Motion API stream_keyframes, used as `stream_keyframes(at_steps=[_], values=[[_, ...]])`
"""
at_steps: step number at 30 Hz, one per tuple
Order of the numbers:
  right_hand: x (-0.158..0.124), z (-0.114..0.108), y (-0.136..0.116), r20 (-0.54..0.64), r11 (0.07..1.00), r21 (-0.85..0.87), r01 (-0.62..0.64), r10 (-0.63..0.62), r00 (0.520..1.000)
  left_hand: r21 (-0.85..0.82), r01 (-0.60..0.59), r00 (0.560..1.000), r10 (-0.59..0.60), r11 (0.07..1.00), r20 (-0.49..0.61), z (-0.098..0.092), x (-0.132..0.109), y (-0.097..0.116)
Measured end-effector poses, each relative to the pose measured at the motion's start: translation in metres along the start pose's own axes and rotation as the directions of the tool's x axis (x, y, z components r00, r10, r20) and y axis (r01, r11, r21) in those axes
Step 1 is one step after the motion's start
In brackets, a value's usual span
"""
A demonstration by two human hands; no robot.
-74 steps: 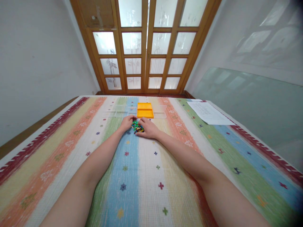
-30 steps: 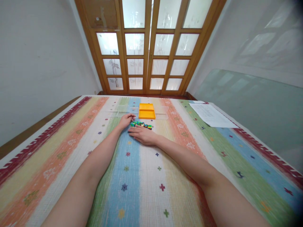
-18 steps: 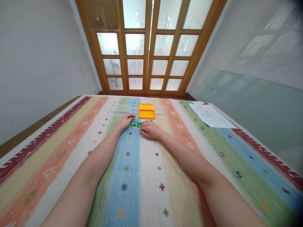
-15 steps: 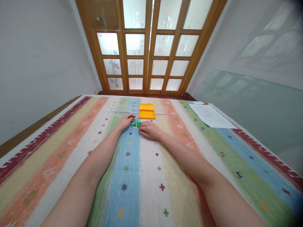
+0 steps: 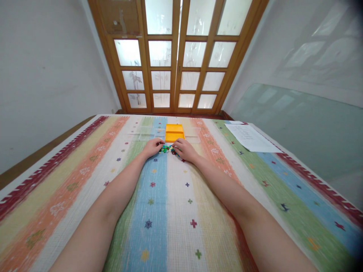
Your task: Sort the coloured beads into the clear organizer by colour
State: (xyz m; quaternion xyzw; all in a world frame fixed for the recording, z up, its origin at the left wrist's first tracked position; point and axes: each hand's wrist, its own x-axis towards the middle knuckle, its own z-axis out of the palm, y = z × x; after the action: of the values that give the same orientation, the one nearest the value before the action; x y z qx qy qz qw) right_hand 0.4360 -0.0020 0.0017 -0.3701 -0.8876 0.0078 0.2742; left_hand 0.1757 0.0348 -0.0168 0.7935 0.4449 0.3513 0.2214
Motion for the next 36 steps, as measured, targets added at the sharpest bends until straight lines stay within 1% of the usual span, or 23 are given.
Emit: stream_keyframes(at_steps=[2, 4, 8, 10, 13, 16, 18, 20, 23, 25, 27, 28, 29, 30, 31, 32, 33, 34, 36], values=[[-0.001, -0.003, 0.004, 0.013, 0.997, -0.007, -0.079, 0.08, 0.997, 0.0, 0.008, 1.0, -0.008, 1.0, 0.017, -0.002, 0.0, 0.001], [-0.002, -0.008, 0.007, 0.054, 0.987, -0.043, -0.154, 0.157, 0.986, 0.018, 0.021, 0.999, -0.021, 1.0, 0.031, -0.005, 0.0, -0.001], [-0.003, -0.019, 0.011, 0.167, 0.95, -0.135, -0.283, 0.303, 0.938, 0.136, 0.027, 0.998, -0.035, 0.99, 0.054, -0.014, 0.002, -0.003], [-0.003, -0.021, 0.012, 0.2, 0.934, -0.162, -0.318, 0.346, 0.917, 0.192, 0.029, 0.997, -0.043, 0.981, 0.07, -0.02, 0.004, -0.003], [-0.002, -0.021, 0.014, 0.221, 0.941, -0.153, -0.301, 0.329, 0.918, 0.235, 0.007, 0.993, -0.035, 0.972, 0.115, -0.026, 0.004, -0.001], [-0.002, -0.017, 0.014, 0.233, 0.96, -0.115, -0.255, 0.276, 0.933, 0.222, -0.035, 0.986, -0.002, 0.974, 0.166, -0.028, 0.002, 0.0], [-0.002, -0.014, 0.014, 0.237, 0.966, -0.099, -0.237, 0.255, 0.938, 0.195, -0.053, 0.984, 0.018, 0.979, 0.176, -0.027, 0.001, -0.001], [-0.002, -0.012, 0.014, 0.239, 0.971, -0.087, -0.223, 0.238, 0.941, 0.138, -0.04, 0.986, 0.017, 0.99, 0.165, -0.026, -0.001, -0.005], [-0.002, -0.011, 0.016, 0.24, 0.976, -0.058, -0.21, 0.218, 0.946, -0.01, 0.033, 0.99, -0.032, 0.999, 0.136, -0.025, -0.002, -0.013], [-0.002, -0.01, 0.018, 0.242, 0.977, -0.033, -0.211, 0.212, 0.947, -0.105, 0.073, 0.989, -0.058, 0.992, 0.139, -0.026, -0.002, -0.017], [-0.002, -0.009, 0.02, 0.237, 0.976, -0.011, -0.219, 0.215, 0.947, -0.158, 0.088, 0.987, -0.065, 0.983, 0.148, -0.028, -0.001, -0.019], [-0.002, -0.009, 0.02, 0.235, 0.975, -0.001, -0.224, 0.218, 0.947, -0.164, 0.096, 0.988, -0.074, 0.982, 0.133, -0.029, 0.0, -0.019], [-0.002, -0.009, 0.02, 0.233, 0.973, 0.007, -0.23, 0.223, 0.947, -0.151, 0.108, 0.991, -0.094, 0.983, 0.096, -0.03, 0.0, -0.019], [-0.002, -0.009, 0.02, 0.23, 0.971, 0.014, -0.238, 0.228, 0.946, -0.119, 0.127, 0.992, -0.123, 0.985, 0.033, -0.032, 0.001, -0.019], [-0.003, -0.01, 0.019, 0.222, 0.969, 0.017, -0.247, 0.238, 0.946, -0.07, 0.156, 0.986, -0.16, 0.985, -0.054, -0.035, 0.001, -0.018], [-0.003, -0.011, 0.018, 0.205, 0.966, 0.016, -0.257, 0.249, 0.947, -0.011, 0.196, 0.968, -0.196, 0.98, -0.155, -0.038, 0.001, -0.018], [-0.003, -0.012, 0.018, 0.176, 0.963, 0.01, -0.27, 0.264, 0.949, 0.051, 0.246, 0.939, -0.225, 0.968, -0.259, -0.043, 0.001, -0.018], [-0.003, -0.014, 0.018, 0.132, 0.958, -0.004, -0.286, 0.284, 0.95, 0.113, 0.303, 0.901, -0.246, 0.946, -0.358, -0.048, 0.0, -0.018], [-0.003, -0.017, 0.019, 0.014, 0.938, -0.056, -0.343, 0.344, 0.939, 0.206, 0.422, 0.815, -0.269, 0.883, -0.514, -0.058, -0.003, -0.018]])
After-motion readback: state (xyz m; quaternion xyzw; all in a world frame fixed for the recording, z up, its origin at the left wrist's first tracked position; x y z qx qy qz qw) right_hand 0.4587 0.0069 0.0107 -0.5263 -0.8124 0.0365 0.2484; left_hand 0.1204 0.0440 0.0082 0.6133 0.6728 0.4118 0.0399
